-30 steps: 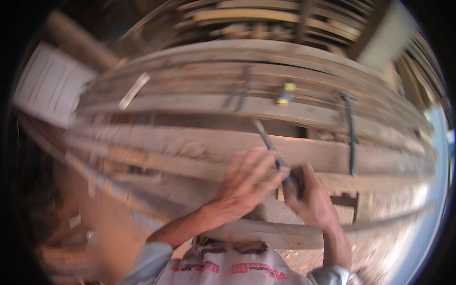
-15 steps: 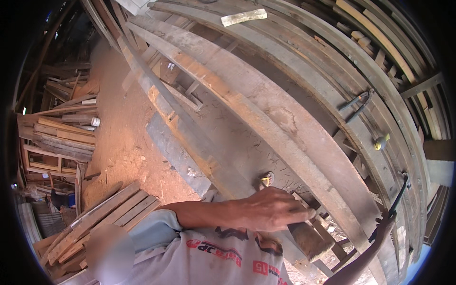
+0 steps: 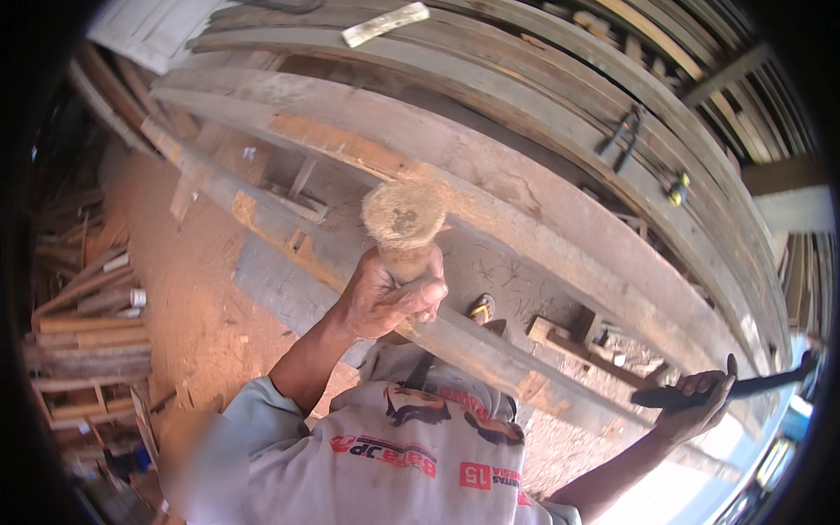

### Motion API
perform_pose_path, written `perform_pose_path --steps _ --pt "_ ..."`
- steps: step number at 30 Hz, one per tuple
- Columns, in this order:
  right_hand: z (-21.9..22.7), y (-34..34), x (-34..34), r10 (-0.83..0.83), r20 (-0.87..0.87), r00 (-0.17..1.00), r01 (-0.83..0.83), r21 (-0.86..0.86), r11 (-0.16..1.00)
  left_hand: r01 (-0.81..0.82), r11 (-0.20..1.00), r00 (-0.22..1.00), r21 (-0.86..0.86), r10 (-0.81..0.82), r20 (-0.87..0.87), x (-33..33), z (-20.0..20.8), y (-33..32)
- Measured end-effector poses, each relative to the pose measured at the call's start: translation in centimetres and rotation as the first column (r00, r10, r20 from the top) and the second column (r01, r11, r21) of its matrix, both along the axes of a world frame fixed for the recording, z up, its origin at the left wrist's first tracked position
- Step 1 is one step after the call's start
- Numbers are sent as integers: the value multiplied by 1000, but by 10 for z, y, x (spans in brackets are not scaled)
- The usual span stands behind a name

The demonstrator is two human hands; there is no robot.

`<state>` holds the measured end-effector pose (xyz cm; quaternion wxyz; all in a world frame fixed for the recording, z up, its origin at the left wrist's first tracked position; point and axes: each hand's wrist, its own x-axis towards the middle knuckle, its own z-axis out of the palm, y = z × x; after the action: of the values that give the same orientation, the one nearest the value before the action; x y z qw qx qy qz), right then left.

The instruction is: The person uses a hammer and a wooden mallet to assemble a large curved wooden frame. They repeatedly strike the wooden dowels and planks to secure the structure, occasionally using pliers to adjust components.

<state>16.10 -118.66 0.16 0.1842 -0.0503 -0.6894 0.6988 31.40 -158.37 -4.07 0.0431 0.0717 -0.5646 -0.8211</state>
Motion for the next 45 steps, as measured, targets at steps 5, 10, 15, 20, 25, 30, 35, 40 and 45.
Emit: perform_pose_path --steps 5,10,15,20,25,30,35,40,45 --pt "17 -52 89 -165 -130 978 167 4 986 134 939 986 -318 -157 -49 -3 -12 -17" --pt "3 -70 154 -100 -159 982 104 13 995 199 929 963 -311 -245 -115 4 -12 -22" --pt "-33 -85 184 -154 -74 985 160 81 984 246 939 964 -240 -263 -40 15 -20 -21" --pt "-43 -93 193 -15 42 999 10 104 995 223 907 951 -356 -282 -123 14 -12 -11" --pt "-45 -76 203 61 126 990 -76 117 990 287 821 933 -494 -356 -49 6 -8 1" --pt "-50 -51 217 106 203 973 -141 168 976 311 803 928 -508 -372 -20 6 -8 16" --pt "-46 -38 218 163 185 969 -188 124 974 311 746 931 -589 -364 30 12 -5 31" --pt "-47 -37 222 261 218 940 -284 80 955 204 746 953 -634 -299 -46 12 -11 37" --pt "-60 -40 237 226 355 907 -295 151 944 243 722 939 -647 -343 -29 10 -8 29"
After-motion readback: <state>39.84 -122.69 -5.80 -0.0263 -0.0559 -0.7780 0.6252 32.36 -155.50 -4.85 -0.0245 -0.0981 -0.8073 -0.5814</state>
